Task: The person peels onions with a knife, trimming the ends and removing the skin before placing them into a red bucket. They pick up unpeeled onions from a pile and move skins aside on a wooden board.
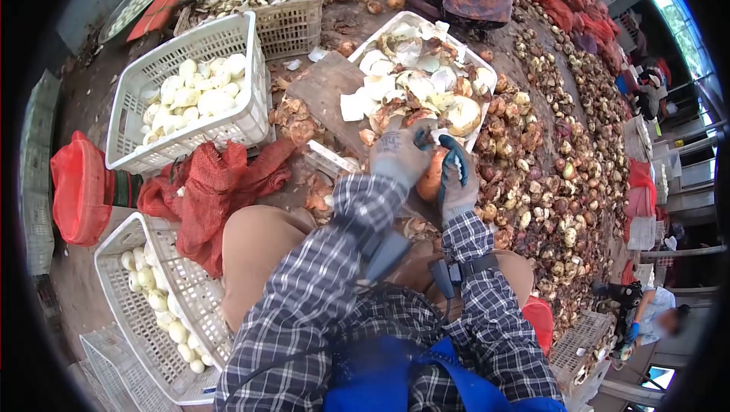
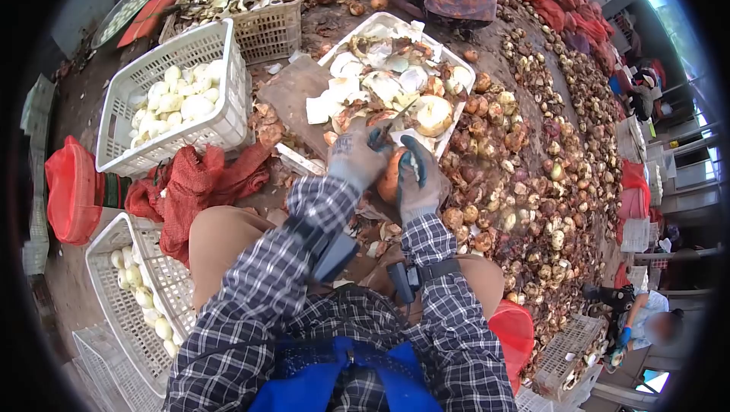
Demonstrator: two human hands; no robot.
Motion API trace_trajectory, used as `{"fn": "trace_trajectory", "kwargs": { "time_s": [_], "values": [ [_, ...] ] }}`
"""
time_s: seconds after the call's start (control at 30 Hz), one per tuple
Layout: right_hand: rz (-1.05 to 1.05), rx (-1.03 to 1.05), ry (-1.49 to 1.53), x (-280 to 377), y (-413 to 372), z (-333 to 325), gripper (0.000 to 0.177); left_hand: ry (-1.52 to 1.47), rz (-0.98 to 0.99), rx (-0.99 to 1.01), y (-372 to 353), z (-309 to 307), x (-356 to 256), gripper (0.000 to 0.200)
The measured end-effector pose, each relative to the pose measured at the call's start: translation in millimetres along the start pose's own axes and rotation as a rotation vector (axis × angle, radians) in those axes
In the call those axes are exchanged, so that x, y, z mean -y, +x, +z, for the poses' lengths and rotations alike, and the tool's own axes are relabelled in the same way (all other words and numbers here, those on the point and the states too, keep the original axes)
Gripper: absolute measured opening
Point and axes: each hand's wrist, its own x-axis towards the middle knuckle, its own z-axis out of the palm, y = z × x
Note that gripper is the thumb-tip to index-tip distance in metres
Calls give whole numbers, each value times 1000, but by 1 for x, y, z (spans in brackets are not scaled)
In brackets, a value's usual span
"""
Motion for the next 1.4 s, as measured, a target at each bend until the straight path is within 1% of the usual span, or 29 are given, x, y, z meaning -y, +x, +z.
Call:
{"fn": "trace_trajectory", "kwargs": {
  "time_s": [0.03, 0.07, 0.17, 0.2, 0.23, 0.3, 0.33, 0.43, 0.47, 0.57, 0.6, 0.7, 0.8, 0.93, 1.0, 1.03, 1.13, 1.23, 1.33, 1.4],
  "values": [
    [-27, 0, -6, -5, 1, 0, 48, 59, 1, -17, 8, 1, 6, 30],
    [-89, 3, -8, -10, 3, -2, 38, 224, 50, 92, 18, 10, 21, 33],
    [241, -72, 90, -8, 4, -2, 34, 398, 27, 222, 7, 8, 35, 38],
    [399, -117, 317, -20, 7, -1, 33, 402, -14, 275, -2, 2, 32, 42],
    [390, -121, 395, -19, 10, -2, 32, 367, -54, 231, -14, -4, 26, 43],
    [536, -188, 554, -10, 12, -3, 31, 289, -131, 142, -41, -7, 15, 44],
    [524, -189, 532, -12, 11, -4, 31, 185, -100, 36, -55, -2, 14, 43],
    [491, -183, 463, -13, 11, -4, 32, 143, 12, 145, -73, 5, 6, 41],
    [488, -183, 438, -12, 9, -4, 32, 158, 79, 71, -79, 18, 12, 39],
    [486, -181, 434, -20, 9, -5, 34, 185, 149, 121, -85, 25, 16, 40],
    [492, -181, 445, -20, 8, -4, 36, 225, 213, 57, -85, 29, 18, 41],
    [541, -242, 682, -16, 7, -2, 30, 289, 198, 148, -81, 32, 22, 40],
    [550, -252, 621, -20, 10, -1, 29, 237, 220, 92, -81, 34, 26, 38],
    [544, -206, 615, -21, 7, -3, 29, 206, 217, 89, -80, 36, 28, 35],
    [536, -208, 538, -19, 8, -3, 29, 189, 222, 65, -80, 39, 29, 35],
    [532, -212, 501, -18, 9, -2, 30, 193, 223, 69, -79, 39, 30, 35],
    [576, -243, 587, -17, 8, -2, 29, 204, 222, 93, -79, 41, 31, 34],
    [530, -218, 568, -22, 7, -1, 29, 224, 215, 122, -76, 37, 31, 34],
    [505, -225, 443, -21, 7, -1, 28, 247, 212, 148, -73, 34, 30, 34],
    [486, -222, 426, -22, 7, -1, 29, 263, 214, 156, -70, 33, 31, 35]
  ]
}}
